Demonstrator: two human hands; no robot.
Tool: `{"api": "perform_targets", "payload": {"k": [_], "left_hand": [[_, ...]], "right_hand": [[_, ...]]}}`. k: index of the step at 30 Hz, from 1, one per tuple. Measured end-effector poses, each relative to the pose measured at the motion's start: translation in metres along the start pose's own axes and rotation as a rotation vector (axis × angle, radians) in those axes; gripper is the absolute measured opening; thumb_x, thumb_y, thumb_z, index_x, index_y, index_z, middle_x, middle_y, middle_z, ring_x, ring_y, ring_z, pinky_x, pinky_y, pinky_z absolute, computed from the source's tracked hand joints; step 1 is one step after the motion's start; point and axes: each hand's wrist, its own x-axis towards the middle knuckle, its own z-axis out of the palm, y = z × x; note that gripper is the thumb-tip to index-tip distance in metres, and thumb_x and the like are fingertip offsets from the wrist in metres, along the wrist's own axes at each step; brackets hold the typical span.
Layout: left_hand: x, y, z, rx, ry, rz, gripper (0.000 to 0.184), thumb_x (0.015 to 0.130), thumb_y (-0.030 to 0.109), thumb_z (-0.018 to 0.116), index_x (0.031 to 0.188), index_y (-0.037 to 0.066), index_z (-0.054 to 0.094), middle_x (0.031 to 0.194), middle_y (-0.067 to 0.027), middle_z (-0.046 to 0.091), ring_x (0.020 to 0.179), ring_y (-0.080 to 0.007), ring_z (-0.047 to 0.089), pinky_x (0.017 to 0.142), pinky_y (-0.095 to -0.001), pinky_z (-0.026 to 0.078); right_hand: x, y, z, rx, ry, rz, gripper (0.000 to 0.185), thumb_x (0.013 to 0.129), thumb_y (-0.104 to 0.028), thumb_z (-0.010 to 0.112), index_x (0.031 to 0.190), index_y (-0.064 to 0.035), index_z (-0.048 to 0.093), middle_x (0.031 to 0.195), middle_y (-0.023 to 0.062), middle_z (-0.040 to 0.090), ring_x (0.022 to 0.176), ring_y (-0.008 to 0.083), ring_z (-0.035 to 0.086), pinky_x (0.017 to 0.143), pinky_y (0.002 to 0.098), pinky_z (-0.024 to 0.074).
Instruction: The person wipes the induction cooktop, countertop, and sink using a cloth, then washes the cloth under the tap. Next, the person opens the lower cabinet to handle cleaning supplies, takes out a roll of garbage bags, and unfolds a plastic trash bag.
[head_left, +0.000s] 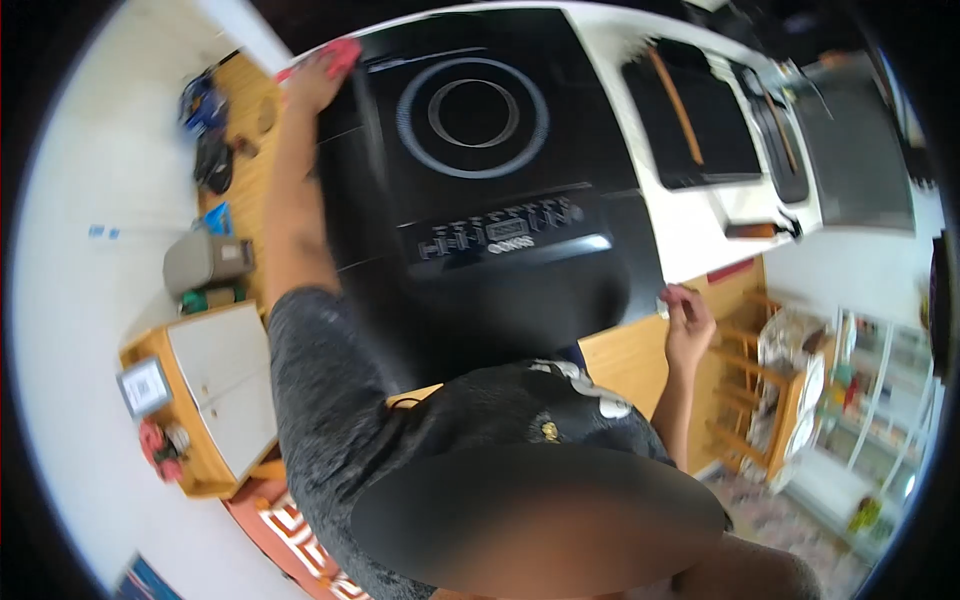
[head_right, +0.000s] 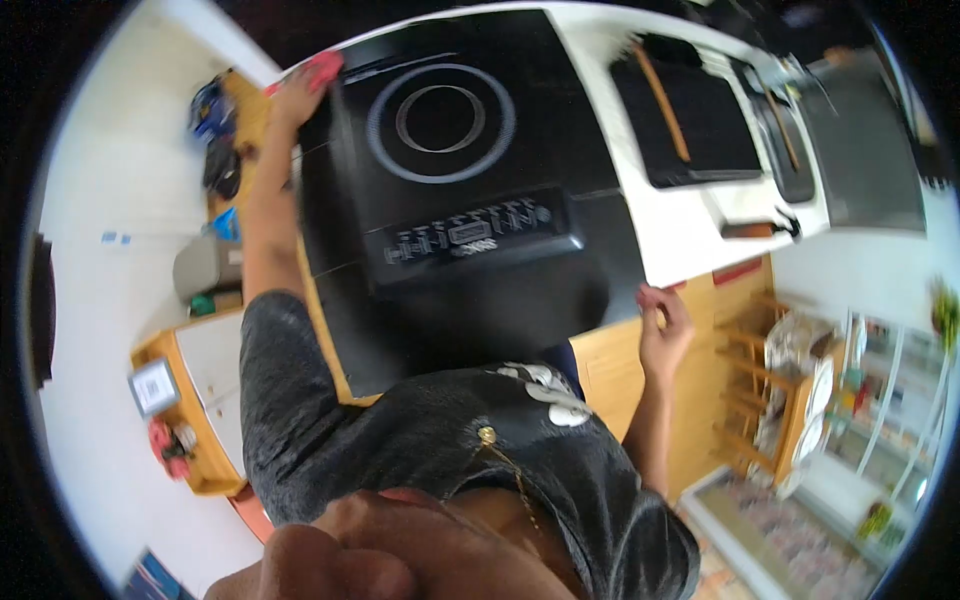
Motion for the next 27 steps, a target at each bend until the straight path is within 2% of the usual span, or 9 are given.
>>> {"api": "perform_targets", "payload": {"k": [3,4,8,12,15,21,24,26,27], "left_hand": [[-0.061,0.017,-0.019,-0.161,0.135,0.197,0.041,0.079,0.027,0.056,0.115,0.007,0.053,0.120,-0.0156,0.052,0.108,-0.0334,0.049,0.094,-0.0420,0.037],[-0.091,0.037,-0.044,-0.407,0.079,0.189,0.044,0.079,0.024,0.055,0.119,0.007,0.050,0.122,-0.0167,0.049,0.111,-0.0345,0.046,0.094,-0.0434,0.036],[-0.238,0.096,-0.111,-0.176,-0.032,0.059,0.048,0.077,0.021,0.056,0.122,0.007,0.048,0.130,-0.0186,0.041,0.117,-0.0372,0.039,0.101,-0.0484,0.025],[-0.325,0.192,-0.173,-0.233,-0.045,-0.130,0.042,0.078,0.017,0.058,0.117,0.003,0.051,0.124,-0.0191,0.045,0.115,-0.0381,0.039,0.098,-0.0464,0.028],[-0.349,0.266,-0.190,-0.201,-0.078,-0.144,0.040,0.078,0.017,0.059,0.114,0.002,0.053,0.121,-0.0196,0.047,0.113,-0.0373,0.041,0.096,-0.0461,0.030],[-0.283,0.435,-0.174,-0.348,-0.008,0.159,0.033,0.072,0.009,0.063,0.105,0.006,0.060,0.113,-0.0114,0.054,0.105,-0.0336,0.047,0.091,-0.0427,0.036],[-0.226,0.512,-0.163,-0.547,-0.073,0.286,0.033,0.071,0.009,0.063,0.104,0.008,0.061,0.110,-0.0108,0.055,0.100,-0.0306,0.050,0.089,-0.0396,0.038],[-0.191,0.564,-0.165,-0.561,-0.152,0.330,0.035,0.071,0.009,0.063,0.106,0.010,0.061,0.109,-0.0104,0.055,0.099,-0.0304,0.051,0.088,-0.0388,0.039],[-0.176,0.588,-0.158,-0.587,-0.132,0.310,0.036,0.071,0.010,0.063,0.107,0.012,0.061,0.109,-0.0103,0.055,0.098,-0.0312,0.051,0.088,-0.0393,0.039]], "right_hand": [[0.000,0.000,-0.011,-0.142,0.014,-0.084,0.019,0.073,0.009,0.054,0.087,0.0014,0.064,0.078,0.0102,0.064,0.075,0.0162,0.063,0.067,0.0254,0.0485],[0.001,0.012,-0.015,-0.098,0.004,-0.048,0.021,0.072,0.009,0.052,0.087,0.0009,0.065,0.080,0.0103,0.065,0.076,0.0162,0.063,0.067,0.0253,0.0487],[0.006,0.037,-0.034,-0.012,-0.023,-0.020,0.020,0.074,0.004,0.055,0.088,-0.0041,0.066,0.078,0.0087,0.064,0.074,0.0152,0.063,0.064,0.0266,0.0486],[0.004,0.071,-0.060,-0.016,-0.035,-0.083,0.014,0.075,0.001,0.056,0.086,-0.0029,0.065,0.078,0.0109,0.063,0.070,0.0196,0.063,0.066,0.0296,0.0493],[-0.001,0.103,-0.100,-0.012,-0.069,-0.071,0.014,0.074,0.000,0.057,0.086,-0.0030,0.064,0.078,0.0115,0.062,0.070,0.0220,0.062,0.066,0.0309,0.0495],[-0.012,0.172,-0.189,0.083,-0.032,-0.082,0.014,0.075,0.000,0.056,0.086,-0.0030,0.064,0.077,0.0114,0.061,0.071,0.0236,0.061,0.064,0.0317,0.0489],[-0.014,0.197,-0.229,0.086,-0.029,-0.005,0.012,0.077,-0.002,0.057,0.087,-0.0026,0.064,0.079,0.0106,0.063,0.071,0.0212,0.061,0.065,0.0301,0.0485],[0.000,0.221,-0.239,0.334,0.059,0.122,0.011,0.080,-0.006,0.058,0.088,-0.0019,0.064,0.080,0.0086,0.064,0.071,0.0167,0.061,0.064,0.0279,0.0481],[0.009,0.236,-0.243,0.394,0.075,0.080,0.012,0.081,-0.008,0.058,0.090,-0.0006,0.063,0.081,0.0073,0.064,0.071,0.0129,0.060,0.064,0.0266,0.0479]]}}
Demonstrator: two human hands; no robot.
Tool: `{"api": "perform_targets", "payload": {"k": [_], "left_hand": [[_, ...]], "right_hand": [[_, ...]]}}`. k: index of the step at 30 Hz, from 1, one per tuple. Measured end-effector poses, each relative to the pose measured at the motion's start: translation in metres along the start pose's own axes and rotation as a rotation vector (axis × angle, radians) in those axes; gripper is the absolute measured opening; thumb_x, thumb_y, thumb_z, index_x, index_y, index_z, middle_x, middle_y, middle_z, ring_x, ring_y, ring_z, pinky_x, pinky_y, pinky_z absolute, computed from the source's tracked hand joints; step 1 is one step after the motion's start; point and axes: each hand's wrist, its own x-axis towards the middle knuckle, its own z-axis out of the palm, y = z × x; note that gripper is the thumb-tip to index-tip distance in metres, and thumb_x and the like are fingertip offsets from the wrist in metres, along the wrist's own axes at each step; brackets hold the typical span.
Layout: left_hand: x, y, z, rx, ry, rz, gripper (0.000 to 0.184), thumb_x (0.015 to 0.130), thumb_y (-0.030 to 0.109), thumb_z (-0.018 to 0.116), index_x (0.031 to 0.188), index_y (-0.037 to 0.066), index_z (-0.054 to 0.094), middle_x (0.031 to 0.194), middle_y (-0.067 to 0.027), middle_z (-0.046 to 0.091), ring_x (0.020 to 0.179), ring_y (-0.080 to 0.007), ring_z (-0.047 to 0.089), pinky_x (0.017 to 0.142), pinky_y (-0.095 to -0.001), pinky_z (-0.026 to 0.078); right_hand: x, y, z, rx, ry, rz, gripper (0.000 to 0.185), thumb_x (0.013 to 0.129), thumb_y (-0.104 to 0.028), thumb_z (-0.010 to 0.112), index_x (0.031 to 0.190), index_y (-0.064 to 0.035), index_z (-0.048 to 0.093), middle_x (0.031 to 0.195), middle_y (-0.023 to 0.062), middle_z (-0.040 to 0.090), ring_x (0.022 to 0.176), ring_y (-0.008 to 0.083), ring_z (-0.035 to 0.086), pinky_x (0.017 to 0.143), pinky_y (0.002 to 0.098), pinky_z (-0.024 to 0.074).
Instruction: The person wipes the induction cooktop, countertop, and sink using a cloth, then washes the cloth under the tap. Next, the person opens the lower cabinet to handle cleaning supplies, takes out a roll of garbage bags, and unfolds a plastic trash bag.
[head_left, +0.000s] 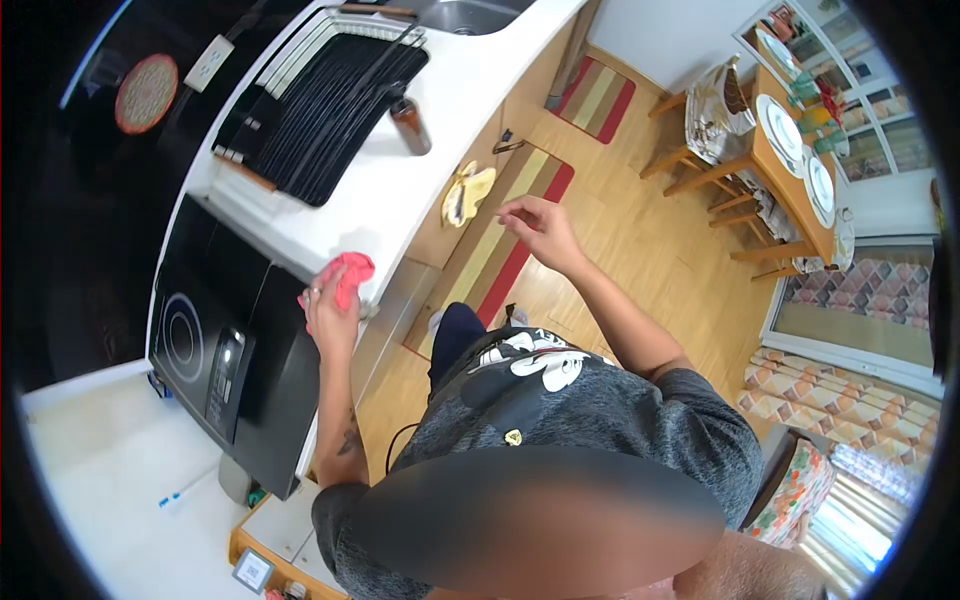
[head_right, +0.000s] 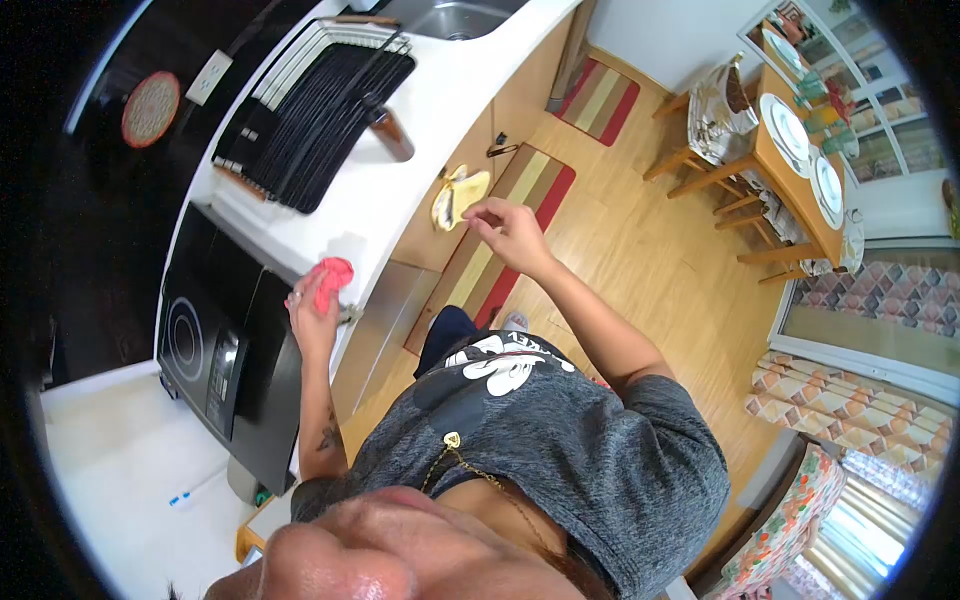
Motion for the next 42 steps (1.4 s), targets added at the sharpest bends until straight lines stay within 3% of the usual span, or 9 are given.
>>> {"api": "perform_targets", "payload": {"k": [7,9,12,14,16,21,26,36,42], "left_hand": [[0.079,0.005,0.126,0.557,-0.206,-0.400,0.051,0.075,0.026,0.061,0.122,0.012,0.047,0.123,-0.0140,0.048,0.107,-0.0369,0.046,0.090,-0.0463,0.039],[0.070,0.006,0.143,0.542,-0.164,-0.276,0.052,0.071,0.021,0.064,0.119,0.009,0.048,0.125,-0.0150,0.045,0.109,-0.0369,0.045,0.089,-0.0465,0.039],[0.077,0.038,0.123,0.167,-0.338,-0.273,0.043,0.069,0.015,0.060,0.110,0.004,0.052,0.116,-0.0171,0.048,0.102,-0.0368,0.048,0.088,-0.0460,0.038],[0.116,0.074,0.115,-0.803,-0.674,-0.465,0.040,0.070,0.011,0.057,0.110,0.004,0.056,0.115,-0.0179,0.049,0.106,-0.0306,0.049,0.089,-0.0351,0.040],[0.161,0.107,0.146,-0.808,-0.689,-0.257,0.041,0.071,0.009,0.056,0.112,0.004,0.055,0.117,-0.0168,0.049,0.105,-0.0304,0.050,0.088,-0.0327,0.040],[0.294,0.185,0.221,-0.346,-0.117,0.100,0.043,0.075,0.013,0.057,0.118,0.006,0.051,0.128,-0.0138,0.041,0.116,-0.0336,0.039,0.097,-0.0429,0.031],[0.353,0.210,0.318,-0.009,-0.159,0.211,0.051,0.077,0.036,0.056,0.122,0.011,0.050,0.133,-0.0133,0.037,0.124,-0.0390,0.029,0.095,-0.0558,0.026],[0.607,0.367,0.470,-0.089,-0.164,0.299,0.046,0.076,0.033,0.061,0.117,0.015,0.053,0.128,-0.0095,0.041,0.121,-0.0340,0.033,0.095,-0.0511,0.032],[0.751,0.324,0.518,-0.131,0.103,0.123,0.032,0.072,0.030,0.062,0.100,0.015,0.060,0.118,-0.0097,0.051,0.112,-0.0323,0.043,0.091,-0.0492,0.036]], "right_hand": [[0.054,0.023,-0.051,-0.029,-0.071,0.056,0.011,0.082,-0.002,0.056,0.089,0.0033,0.062,0.081,0.0078,0.064,0.074,0.0129,0.060,0.068,0.0261,0.0482],[0.073,0.040,-0.070,0.085,-0.104,0.100,0.010,0.082,-0.002,0.055,0.088,0.0031,0.062,0.080,0.0073,0.064,0.075,0.0127,0.060,0.068,0.0256,0.0481],[0.107,0.073,-0.102,0.087,-0.093,0.174,0.012,0.079,0.000,0.055,0.087,0.0021,0.063,0.077,0.0080,0.064,0.074,0.0120,0.061,0.068,0.0253,0.0484],[0.133,0.089,-0.128,0.042,-0.085,0.166,0.013,0.078,0.000,0.054,0.088,0.0020,0.063,0.077,0.0085,0.065,0.073,0.0120,0.061,0.067,0.0251,0.0485],[0.164,0.098,-0.150,0.014,-0.063,0.278,0.016,0.077,-0.001,0.054,0.090,0.0019,0.064,0.078,0.0092,0.066,0.073,0.0126,0.062,0.066,0.0254,0.0487],[0.253,0.116,-0.222,-0.194,0.032,0.231,0.014,0.079,-0.002,0.055,0.089,0.0014,0.064,0.078,0.0086,0.065,0.073,0.0143,0.062,0.066,0.0272,0.0489],[0.314,0.145,-0.286,-0.214,0.188,0.267,0.012,0.080,-0.001,0.053,0.087,0.0014,0.062,0.074,0.0074,0.064,0.069,0.0138,0.061,0.063,0.0262,0.0484],[0.458,0.205,-0.392,-0.395,-0.130,0.263,0.014,0.078,0.000,0.055,0.090,0.0015,0.062,0.074,0.0084,0.063,0.069,0.0145,0.061,0.063,0.0260,0.0486],[0.563,0.201,-0.486,-0.467,-0.075,0.270,0.014,0.077,-0.007,0.056,0.088,-0.0005,0.064,0.075,0.0126,0.065,0.069,0.0186,0.064,0.062,0.0292,0.0494]]}}
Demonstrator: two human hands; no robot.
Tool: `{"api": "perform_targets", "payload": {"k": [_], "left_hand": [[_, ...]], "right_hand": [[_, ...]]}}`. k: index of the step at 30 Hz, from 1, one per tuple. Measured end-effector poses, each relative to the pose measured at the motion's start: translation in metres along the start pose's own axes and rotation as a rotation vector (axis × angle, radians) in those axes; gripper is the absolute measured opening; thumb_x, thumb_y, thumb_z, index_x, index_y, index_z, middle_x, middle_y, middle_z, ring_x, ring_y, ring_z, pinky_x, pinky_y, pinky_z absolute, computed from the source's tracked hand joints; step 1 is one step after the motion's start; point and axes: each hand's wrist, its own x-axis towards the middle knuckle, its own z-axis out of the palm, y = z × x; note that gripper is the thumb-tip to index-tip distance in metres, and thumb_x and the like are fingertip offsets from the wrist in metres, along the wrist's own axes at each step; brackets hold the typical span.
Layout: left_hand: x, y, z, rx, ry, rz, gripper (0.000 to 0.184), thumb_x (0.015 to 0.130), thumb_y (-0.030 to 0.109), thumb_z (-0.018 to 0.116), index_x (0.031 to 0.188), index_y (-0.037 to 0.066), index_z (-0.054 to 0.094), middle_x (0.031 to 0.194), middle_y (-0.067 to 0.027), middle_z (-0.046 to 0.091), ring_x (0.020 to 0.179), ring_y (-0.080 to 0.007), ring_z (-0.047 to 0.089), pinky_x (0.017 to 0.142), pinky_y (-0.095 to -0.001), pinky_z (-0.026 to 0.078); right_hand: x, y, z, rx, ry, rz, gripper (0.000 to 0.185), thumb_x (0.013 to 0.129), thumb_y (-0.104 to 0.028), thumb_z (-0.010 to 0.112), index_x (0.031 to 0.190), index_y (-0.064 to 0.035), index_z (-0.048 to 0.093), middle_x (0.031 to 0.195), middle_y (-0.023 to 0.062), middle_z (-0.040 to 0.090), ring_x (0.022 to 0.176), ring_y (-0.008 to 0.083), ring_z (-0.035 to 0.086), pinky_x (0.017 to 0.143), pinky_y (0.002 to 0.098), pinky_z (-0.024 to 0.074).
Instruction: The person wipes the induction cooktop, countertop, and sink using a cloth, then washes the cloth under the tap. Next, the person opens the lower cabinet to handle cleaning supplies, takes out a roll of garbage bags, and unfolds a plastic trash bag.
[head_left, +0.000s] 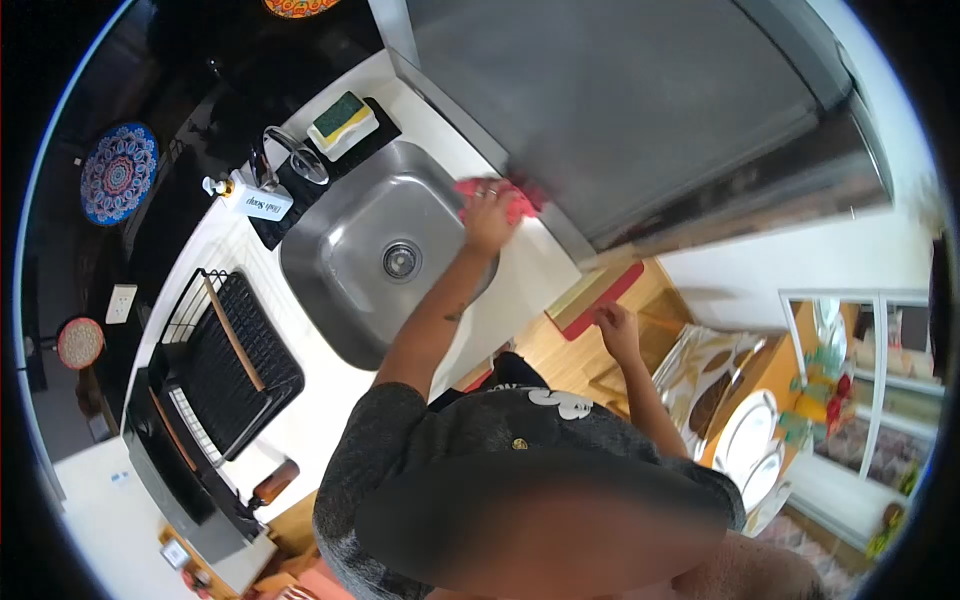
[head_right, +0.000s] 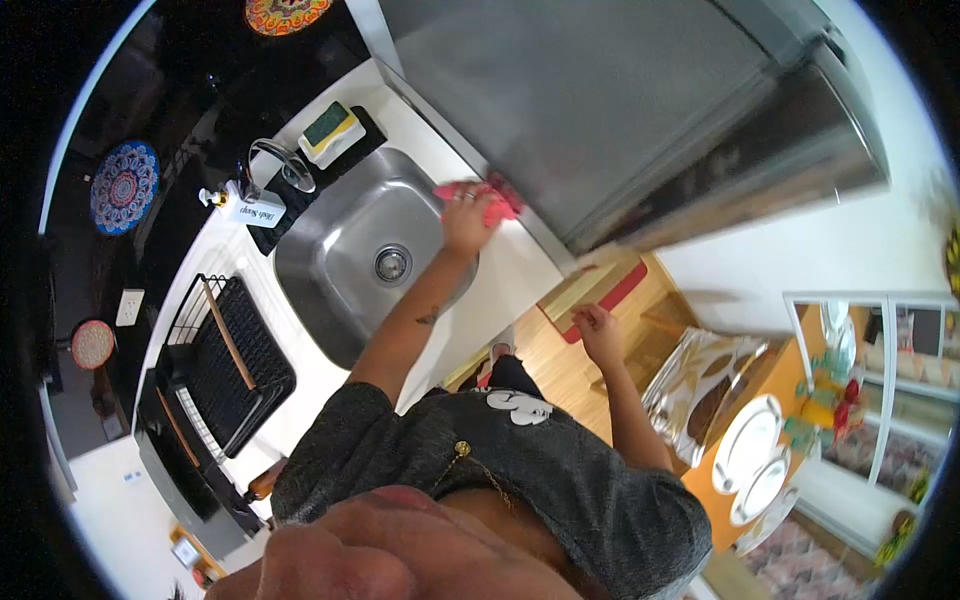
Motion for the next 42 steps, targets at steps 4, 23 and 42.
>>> {"api": "perform_targets", "payload": {"k": [4,23,42], "left_hand": [[0.077,-0.098,0.001,0.195,0.223,-0.226,0.029,0.072,0.027,0.062,0.095,0.010,0.060,0.104,-0.0138,0.058,0.096,-0.0343,0.053,0.083,-0.0448,0.043],[-0.015,0.105,0.011,-0.696,0.350,-0.348,0.050,0.069,0.012,0.066,0.115,0.009,0.048,0.122,-0.0165,0.038,0.113,-0.0343,0.037,0.098,-0.0462,0.026],[0.229,-0.099,-0.094,0.617,-0.468,-0.267,0.035,0.074,0.035,0.056,0.087,0.004,0.067,0.089,-0.0154,0.065,0.086,-0.0286,0.064,0.072,-0.0416,0.052]], "right_hand": [[0.016,0.048,-0.008,-0.001,-0.066,0.072,0.015,0.080,-0.002,0.051,0.090,0.0012,0.062,0.071,0.0064,0.063,0.065,0.0117,0.060,0.061,0.0244,0.0477],[0.058,0.079,-0.026,0.073,-0.183,0.165,0.019,0.087,-0.010,0.047,0.090,0.0022,0.061,0.072,0.0089,0.063,0.066,0.0137,0.062,0.061,0.0248,0.0497],[0.063,0.101,-0.020,0.177,-0.191,0.177,0.015,0.085,-0.002,0.048,0.089,0.0009,0.062,0.073,0.0096,0.063,0.066,0.0142,0.060,0.061,0.0253,0.0503]]}}
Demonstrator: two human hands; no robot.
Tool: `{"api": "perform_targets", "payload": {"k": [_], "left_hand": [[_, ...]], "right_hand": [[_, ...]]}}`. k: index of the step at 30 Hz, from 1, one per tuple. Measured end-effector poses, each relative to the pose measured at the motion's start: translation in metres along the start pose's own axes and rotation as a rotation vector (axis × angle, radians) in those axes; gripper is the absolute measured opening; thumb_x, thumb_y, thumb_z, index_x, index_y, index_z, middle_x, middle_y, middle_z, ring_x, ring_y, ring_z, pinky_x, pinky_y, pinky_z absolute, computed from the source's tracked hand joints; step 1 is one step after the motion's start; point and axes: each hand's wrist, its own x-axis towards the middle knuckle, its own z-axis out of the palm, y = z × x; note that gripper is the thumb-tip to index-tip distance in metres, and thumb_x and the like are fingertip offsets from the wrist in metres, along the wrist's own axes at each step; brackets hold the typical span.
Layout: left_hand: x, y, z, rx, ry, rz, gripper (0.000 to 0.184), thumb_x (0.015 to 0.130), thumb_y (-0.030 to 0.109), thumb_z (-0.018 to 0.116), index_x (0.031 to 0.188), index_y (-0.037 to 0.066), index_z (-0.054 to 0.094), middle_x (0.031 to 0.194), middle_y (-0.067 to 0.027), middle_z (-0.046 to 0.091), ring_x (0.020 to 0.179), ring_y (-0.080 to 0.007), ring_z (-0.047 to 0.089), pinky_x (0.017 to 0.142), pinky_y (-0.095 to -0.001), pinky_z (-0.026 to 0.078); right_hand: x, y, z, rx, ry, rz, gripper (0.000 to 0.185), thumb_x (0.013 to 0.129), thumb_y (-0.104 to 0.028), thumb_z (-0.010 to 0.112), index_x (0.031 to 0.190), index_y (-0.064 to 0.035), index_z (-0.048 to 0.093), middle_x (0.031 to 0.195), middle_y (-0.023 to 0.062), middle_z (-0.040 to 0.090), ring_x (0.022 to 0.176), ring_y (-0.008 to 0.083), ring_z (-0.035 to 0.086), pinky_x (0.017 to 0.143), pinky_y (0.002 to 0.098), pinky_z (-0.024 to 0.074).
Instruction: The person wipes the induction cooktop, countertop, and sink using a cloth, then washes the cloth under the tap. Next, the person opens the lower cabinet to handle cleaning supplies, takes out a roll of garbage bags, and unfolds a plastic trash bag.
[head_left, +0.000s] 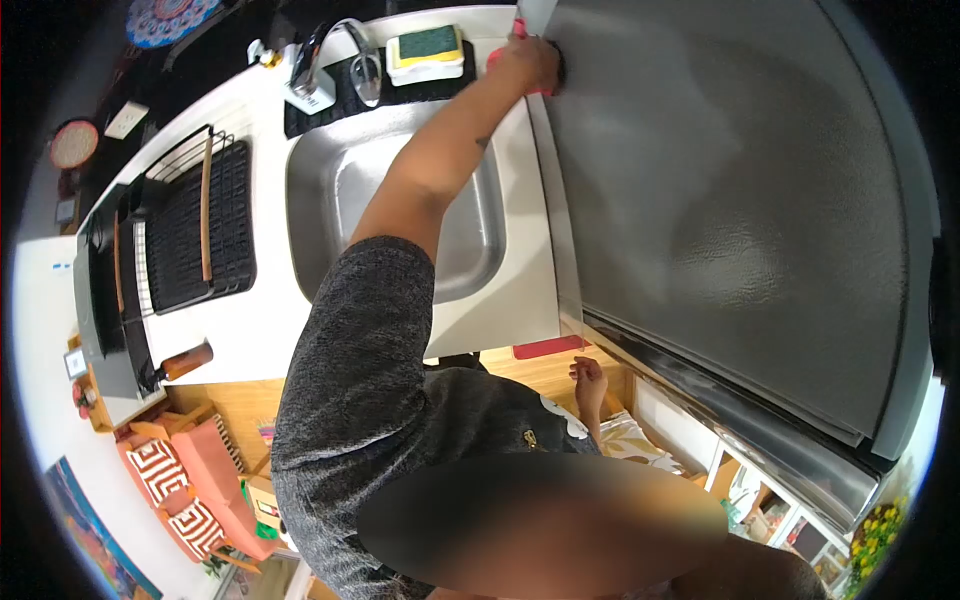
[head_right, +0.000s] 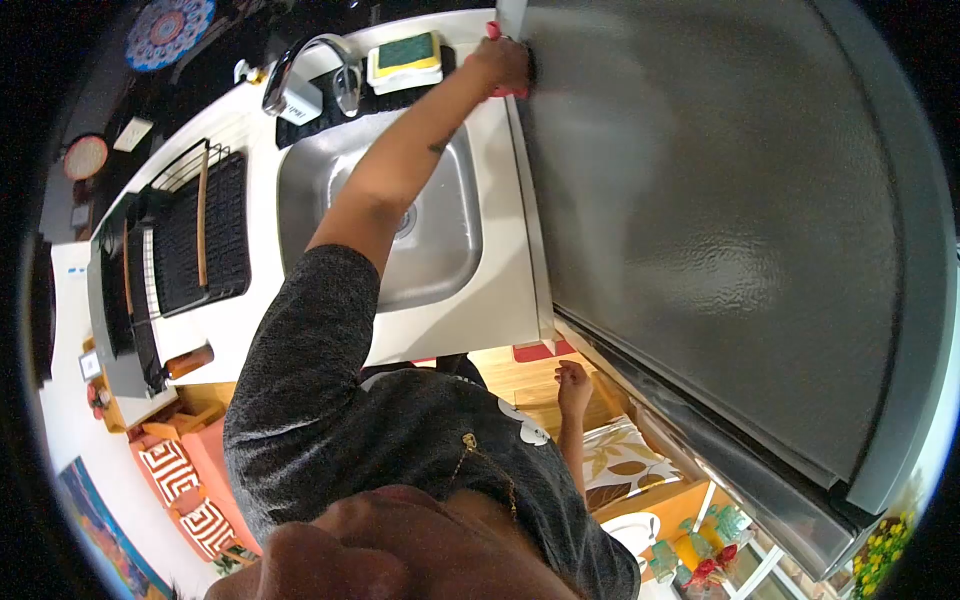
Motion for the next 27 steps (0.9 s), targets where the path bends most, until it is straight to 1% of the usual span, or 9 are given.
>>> {"api": "perform_targets", "payload": {"k": [4,7,10,12,14,17,22,24,27], "left_hand": [[-0.080,0.057,0.014,-0.456,-0.257,0.173,0.030,0.076,0.037,0.058,0.069,0.009,0.066,0.061,-0.0064,0.064,0.057,-0.0224,0.064,0.061,-0.0378,0.051],[-0.170,0.117,0.035,-0.498,-0.004,0.503,0.028,0.067,0.028,0.064,0.084,0.007,0.064,0.092,-0.0158,0.061,0.095,-0.0309,0.054,0.082,-0.0437,0.044],[-0.238,0.132,0.030,-0.956,0.243,0.615,0.025,0.073,0.022,0.063,0.092,0.006,0.062,0.099,-0.0118,0.058,0.098,-0.0308,0.050,0.088,-0.0400,0.040],[-0.268,0.125,0.026,-1.140,0.180,0.518,0.025,0.076,0.022,0.061,0.094,0.005,0.061,0.099,-0.0118,0.057,0.098,-0.0312,0.050,0.088,-0.0399,0.039],[-0.289,0.106,0.020,-1.353,-0.024,0.329,0.034,0.083,0.023,0.054,0.110,0.003,0.055,0.110,-0.0154,0.054,0.106,-0.0330,0.047,0.093,-0.0393,0.037],[-0.319,0.085,0.012,-1.590,0.082,0.238,0.044,0.086,0.026,0.050,0.123,0.003,0.045,0.122,-0.0199,0.047,0.114,-0.0343,0.044,0.097,-0.0391,0.033],[-0.343,-0.077,-0.038,-0.862,0.035,-0.105,0.045,0.079,0.030,0.061,0.117,0.006,0.054,0.113,-0.0135,0.059,0.100,-0.0259,0.057,0.087,-0.0346,0.043],[-0.329,-0.154,-0.004,-0.917,0.487,-0.358,0.047,0.074,0.021,0.066,0.114,0.001,0.053,0.111,-0.0199,0.055,0.103,-0.0340,0.053,0.091,-0.0362,0.041],[-0.287,-0.270,0.031,-0.652,0.604,-0.427,0.083,0.062,0.017,0.074,0.129,-0.006,0.031,0.127,-0.0250,0.041,0.121,-0.0356,0.037,0.101,-0.0355,0.032]], "right_hand": [[-0.015,0.005,-0.005,-0.133,-0.141,0.035,0.014,0.082,0.001,0.050,0.087,0.0008,0.063,0.074,0.0089,0.063,0.068,0.0148,0.061,0.061,0.0256,0.0490],[-0.041,-0.041,-0.009,-0.341,-0.618,-0.105,0.012,0.082,0.001,0.051,0.084,0.0000,0.063,0.075,0.0079,0.063,0.072,0.0142,0.060,0.065,0.0252,0.0471],[-0.064,-0.140,0.003,-0.055,-0.721,0.036,0.008,0.082,-0.002,0.053,0.082,-0.0002,0.061,0.076,0.0078,0.063,0.076,0.0139,0.059,0.071,0.0258,0.0455],[-0.061,-0.166,0.026,0.193,-0.365,-0.070,0.010,0.081,-0.006,0.058,0.088,0.0009,0.059,0.080,0.0086,0.062,0.081,0.0152,0.058,0.075,0.0282,0.0449],[-0.046,-0.205,0.070,0.323,-0.069,-0.425,0.054,0.076,-0.010,0.066,0.122,0.0013,0.039,0.121,0.0118,0.045,0.107,0.0196,0.048,0.091,0.0313,0.0394],[-0.015,-0.246,0.122,0.222,-0.258,-0.608,0.066,0.072,-0.006,0.067,0.128,-0.0007,0.032,0.128,0.0107,0.039,0.114,0.0205,0.043,0.096,0.0319,0.0360],[0.042,-0.289,0.207,0.559,-0.552,-0.496,0.052,0.070,-0.003,0.062,0.119,0.0000,0.046,0.109,0.0086,0.055,0.103,0.0185,0.052,0.090,0.0301,0.0402],[0.046,-0.314,0.245,0.633,-0.550,-0.434,0.051,0.069,-0.003,0.062,0.118,-0.0001,0.047,0.107,0.0084,0.056,0.101,0.0184,0.053,0.088,0.0299,0.0414],[0.052,-0.351,0.313,0.395,-0.451,-0.683,0.048,0.069,-0.012,0.067,0.112,-0.0009,0.050,0.107,0.0124,0.057,0.099,0.0241,0.056,0.086,0.0322,0.0430]]}}
